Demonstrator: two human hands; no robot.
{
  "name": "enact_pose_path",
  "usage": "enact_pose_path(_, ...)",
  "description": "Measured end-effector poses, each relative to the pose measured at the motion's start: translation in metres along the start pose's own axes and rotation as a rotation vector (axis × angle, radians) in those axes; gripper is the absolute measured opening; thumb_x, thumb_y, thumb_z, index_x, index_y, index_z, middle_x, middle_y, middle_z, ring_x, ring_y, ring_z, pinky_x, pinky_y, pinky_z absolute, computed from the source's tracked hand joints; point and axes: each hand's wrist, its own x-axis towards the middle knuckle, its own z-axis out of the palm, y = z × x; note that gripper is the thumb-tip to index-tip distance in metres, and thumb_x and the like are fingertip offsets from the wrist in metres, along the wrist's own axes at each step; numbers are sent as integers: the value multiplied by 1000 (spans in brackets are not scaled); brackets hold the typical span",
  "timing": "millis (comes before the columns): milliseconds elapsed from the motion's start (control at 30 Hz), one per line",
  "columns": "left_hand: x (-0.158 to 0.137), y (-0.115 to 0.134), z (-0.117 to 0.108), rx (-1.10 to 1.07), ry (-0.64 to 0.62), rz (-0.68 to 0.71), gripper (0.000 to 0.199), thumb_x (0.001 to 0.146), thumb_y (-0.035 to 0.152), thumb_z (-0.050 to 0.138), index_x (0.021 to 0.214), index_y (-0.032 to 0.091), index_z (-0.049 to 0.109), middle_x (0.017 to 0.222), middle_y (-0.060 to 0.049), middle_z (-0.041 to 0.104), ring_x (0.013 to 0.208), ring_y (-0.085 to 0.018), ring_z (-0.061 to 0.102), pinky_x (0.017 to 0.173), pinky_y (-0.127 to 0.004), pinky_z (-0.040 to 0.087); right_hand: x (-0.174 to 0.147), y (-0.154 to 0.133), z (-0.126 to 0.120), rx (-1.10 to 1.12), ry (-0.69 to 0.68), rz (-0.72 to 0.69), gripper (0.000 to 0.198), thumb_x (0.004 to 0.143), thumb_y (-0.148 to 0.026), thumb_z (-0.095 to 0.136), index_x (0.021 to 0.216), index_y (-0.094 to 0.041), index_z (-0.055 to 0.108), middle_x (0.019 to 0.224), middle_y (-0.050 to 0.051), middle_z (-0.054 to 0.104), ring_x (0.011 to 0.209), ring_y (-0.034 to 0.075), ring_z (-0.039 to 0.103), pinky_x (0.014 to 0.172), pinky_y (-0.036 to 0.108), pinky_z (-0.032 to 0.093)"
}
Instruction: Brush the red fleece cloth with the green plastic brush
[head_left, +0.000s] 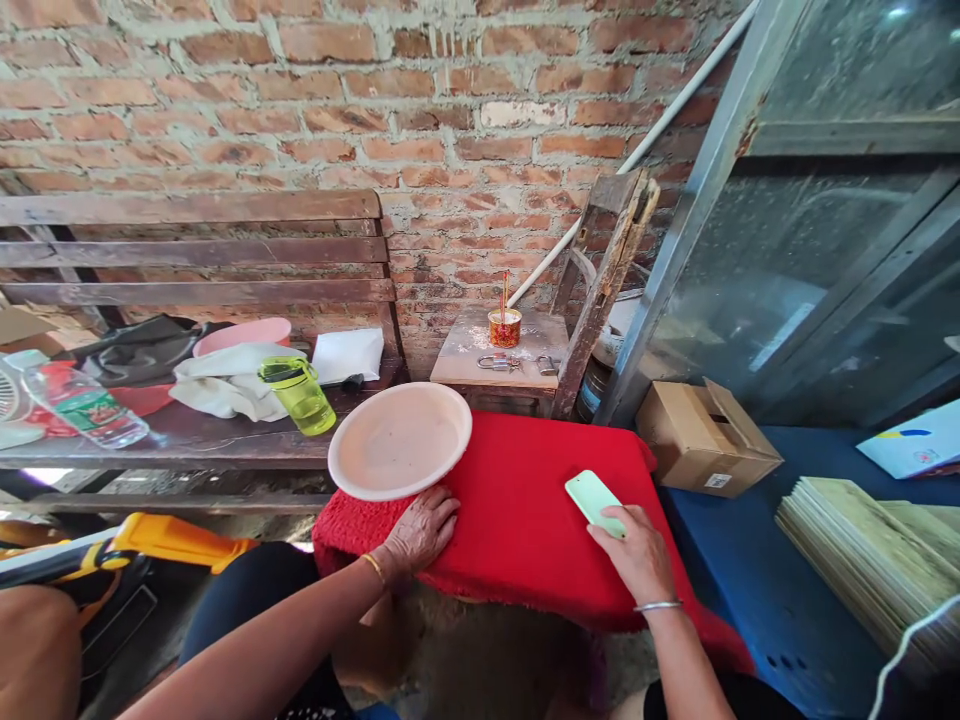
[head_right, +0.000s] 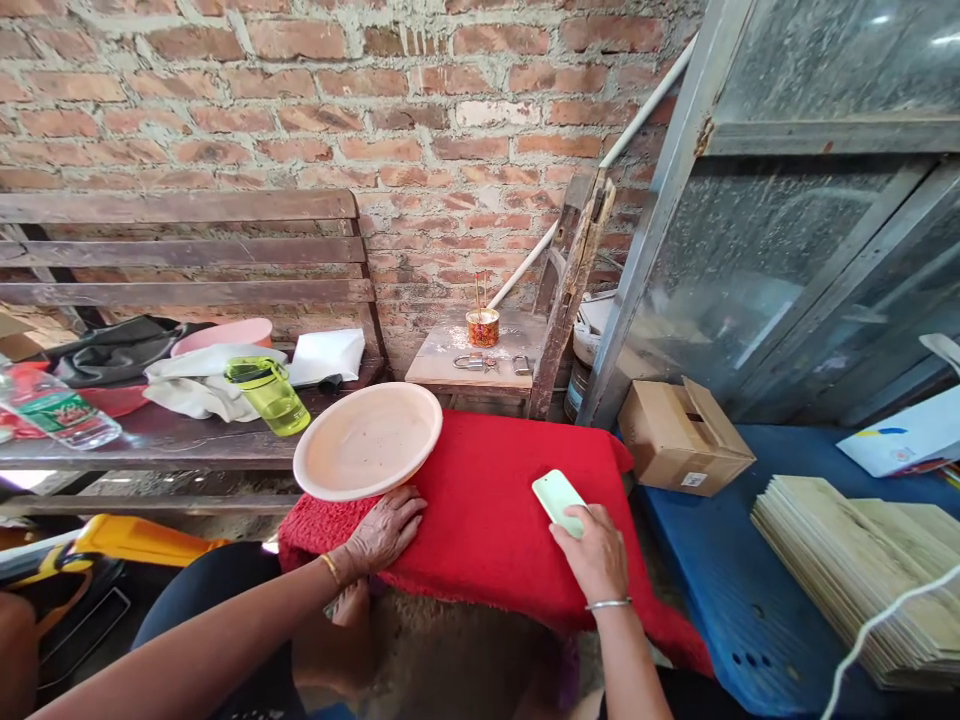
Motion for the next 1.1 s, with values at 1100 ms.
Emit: enact_pose_path(1100,1,-1,1,-27,-21,-12,26,95,20,42,110,20,63,109,-10,64,109,-24,61,97,-42,52,-9,92,-95,-172,172,617,54,66,-72,55,91,-29,76,83,14,60,69,32,60,66,47,45)
